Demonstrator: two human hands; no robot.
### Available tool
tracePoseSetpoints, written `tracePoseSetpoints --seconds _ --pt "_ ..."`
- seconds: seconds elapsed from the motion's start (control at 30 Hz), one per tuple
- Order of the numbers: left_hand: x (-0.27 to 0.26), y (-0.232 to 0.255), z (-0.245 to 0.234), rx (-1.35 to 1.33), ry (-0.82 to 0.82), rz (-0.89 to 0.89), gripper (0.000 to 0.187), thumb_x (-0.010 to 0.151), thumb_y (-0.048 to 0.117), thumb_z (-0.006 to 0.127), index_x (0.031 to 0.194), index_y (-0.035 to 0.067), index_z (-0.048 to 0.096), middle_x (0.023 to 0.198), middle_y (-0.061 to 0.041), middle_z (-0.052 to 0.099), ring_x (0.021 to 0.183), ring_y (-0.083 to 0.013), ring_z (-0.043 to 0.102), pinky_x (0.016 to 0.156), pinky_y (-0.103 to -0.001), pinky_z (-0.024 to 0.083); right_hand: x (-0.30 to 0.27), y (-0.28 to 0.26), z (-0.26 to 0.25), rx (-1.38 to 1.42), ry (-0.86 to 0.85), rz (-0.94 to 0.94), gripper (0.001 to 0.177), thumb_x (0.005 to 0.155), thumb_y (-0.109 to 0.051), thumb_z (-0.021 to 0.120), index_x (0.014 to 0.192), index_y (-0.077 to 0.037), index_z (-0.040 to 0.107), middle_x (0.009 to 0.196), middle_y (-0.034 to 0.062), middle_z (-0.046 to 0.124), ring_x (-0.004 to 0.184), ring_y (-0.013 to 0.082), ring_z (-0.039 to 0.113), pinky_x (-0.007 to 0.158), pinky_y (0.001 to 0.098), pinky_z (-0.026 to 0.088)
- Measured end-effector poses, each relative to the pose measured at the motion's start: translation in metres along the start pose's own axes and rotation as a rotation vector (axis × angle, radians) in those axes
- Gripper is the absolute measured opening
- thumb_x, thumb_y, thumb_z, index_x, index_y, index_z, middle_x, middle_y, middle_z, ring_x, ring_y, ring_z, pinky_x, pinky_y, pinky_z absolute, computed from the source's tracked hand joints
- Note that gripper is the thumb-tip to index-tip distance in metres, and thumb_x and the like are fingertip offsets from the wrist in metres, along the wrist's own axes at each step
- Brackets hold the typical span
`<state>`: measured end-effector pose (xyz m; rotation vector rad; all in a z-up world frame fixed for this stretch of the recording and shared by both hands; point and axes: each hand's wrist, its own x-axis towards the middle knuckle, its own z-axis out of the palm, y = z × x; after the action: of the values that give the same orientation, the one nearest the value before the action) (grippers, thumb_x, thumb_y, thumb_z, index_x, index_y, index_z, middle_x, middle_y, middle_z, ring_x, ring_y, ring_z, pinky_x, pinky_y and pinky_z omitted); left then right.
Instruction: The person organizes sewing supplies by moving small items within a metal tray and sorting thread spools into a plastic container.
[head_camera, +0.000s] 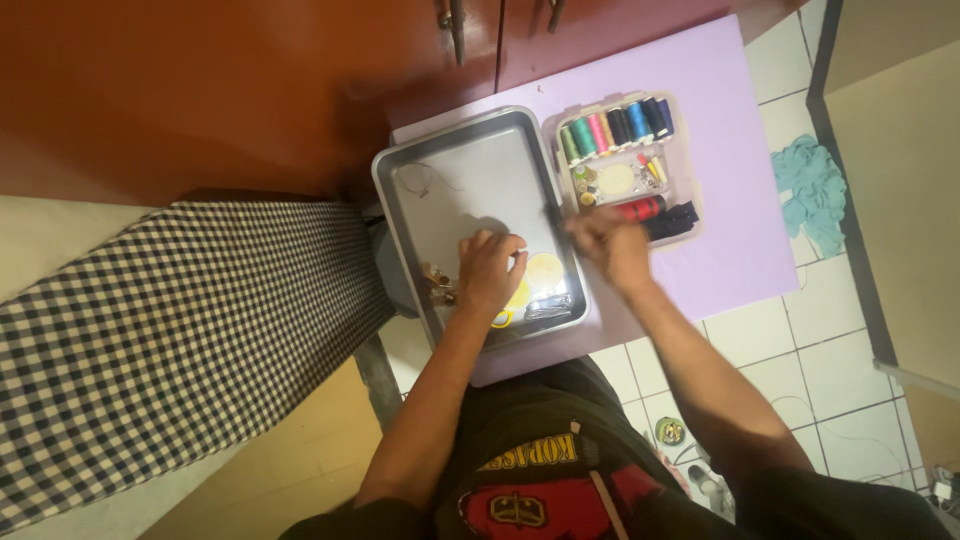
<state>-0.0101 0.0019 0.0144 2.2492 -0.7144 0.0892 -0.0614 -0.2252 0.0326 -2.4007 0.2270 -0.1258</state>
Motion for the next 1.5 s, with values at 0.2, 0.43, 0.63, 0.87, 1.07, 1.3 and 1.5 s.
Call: tracePoseSetpoints --seconds 0.2,0.43,0.63,0.87,1.07,1.3,1.5 --pt "-0.023 -0.037 -0.026 0.227 -0.001 -0.176 0.007 0.084 0.016 0.074 0.089 0.014 0.072 0.100 -0.005 0.068 0.106 -0.0309 0.057 0.089 -0.048 0.043 0.032 0.089 -0.039 -0.444 0.269 0.027 0.009 0.095 -0.022 0.078 0.100 -0.014 0.079 0.098 0.0099 0.071 0.087 0.0338 0.068 0.072 0.0460 0.054" --pt "-0.053 -0.077 -0.032 0.391 -0.072 -0.228 0.005 0.082 0.018 0.074 0.085 0.013 0.075 0.103 -0.005 0.065 0.108 -0.0296 0.055 0.094 -0.047 0.045 0.043 0.134 -0.036 -0.769 0.180 -0.061 0.012 0.098 -0.023 0.072 0.088 -0.017 0.075 0.095 0.0068 0.068 0.088 0.0304 0.067 0.065 0.0442 0.054" --pt "-0.065 -0.075 -0.032 0.290 -0.072 -0.182 0.007 0.072 0.016 0.077 0.079 0.016 0.076 0.100 -0.003 0.063 0.105 -0.0290 0.053 0.091 -0.047 0.044 0.040 0.104 -0.040 -0.750 0.240 -0.067 0.018 0.094 -0.020 0.071 0.109 -0.018 0.080 0.096 0.0067 0.068 0.091 0.0294 0.066 0.065 0.0426 0.054" --pt "-0.058 -0.066 -0.013 0.202 -0.027 -0.153 0.012 0.071 0.015 0.077 0.082 0.017 0.078 0.099 -0.003 0.063 0.109 -0.0290 0.053 0.094 -0.046 0.041 0.021 0.004 -0.020 -0.208 0.227 -0.063 0.013 0.096 -0.010 0.076 0.109 -0.008 0.077 0.101 0.0126 0.070 0.085 0.0304 0.067 0.077 0.0426 0.055" --pt "-0.060 -0.085 -0.006 0.247 -0.238 -0.209 0.013 0.081 0.008 0.069 0.082 0.015 0.079 0.104 -0.001 0.067 0.117 -0.0263 0.053 0.104 -0.042 0.042 -0.010 -0.041 0.017 -0.084 0.115 -0.247 0.016 0.092 -0.009 0.074 0.108 -0.007 0.076 0.100 0.0120 0.071 0.093 0.0321 0.068 0.082 0.0414 0.057" --pt "-0.068 -0.090 -0.020 0.293 -0.271 -0.203 0.012 0.075 0.011 0.070 0.079 0.017 0.080 0.104 -0.006 0.066 0.119 -0.0294 0.051 0.099 -0.045 0.041 -0.033 -0.064 0.065 -0.086 -0.143 -0.316 0.019 0.088 -0.017 0.076 0.105 -0.009 0.078 0.101 0.0098 0.071 0.092 0.0305 0.069 0.079 0.0411 0.057" --pt "-0.071 -0.086 -0.023 0.234 -0.281 -0.210 0.014 0.073 0.010 0.072 0.083 0.016 0.079 0.103 -0.005 0.065 0.118 -0.0299 0.050 0.096 -0.045 0.041 -0.033 -0.091 0.102 -0.086 -0.288 -0.387 0.027 0.079 -0.019 0.081 0.104 -0.009 0.075 0.098 0.0087 0.066 0.094 0.0282 0.066 0.080 0.0392 0.056"
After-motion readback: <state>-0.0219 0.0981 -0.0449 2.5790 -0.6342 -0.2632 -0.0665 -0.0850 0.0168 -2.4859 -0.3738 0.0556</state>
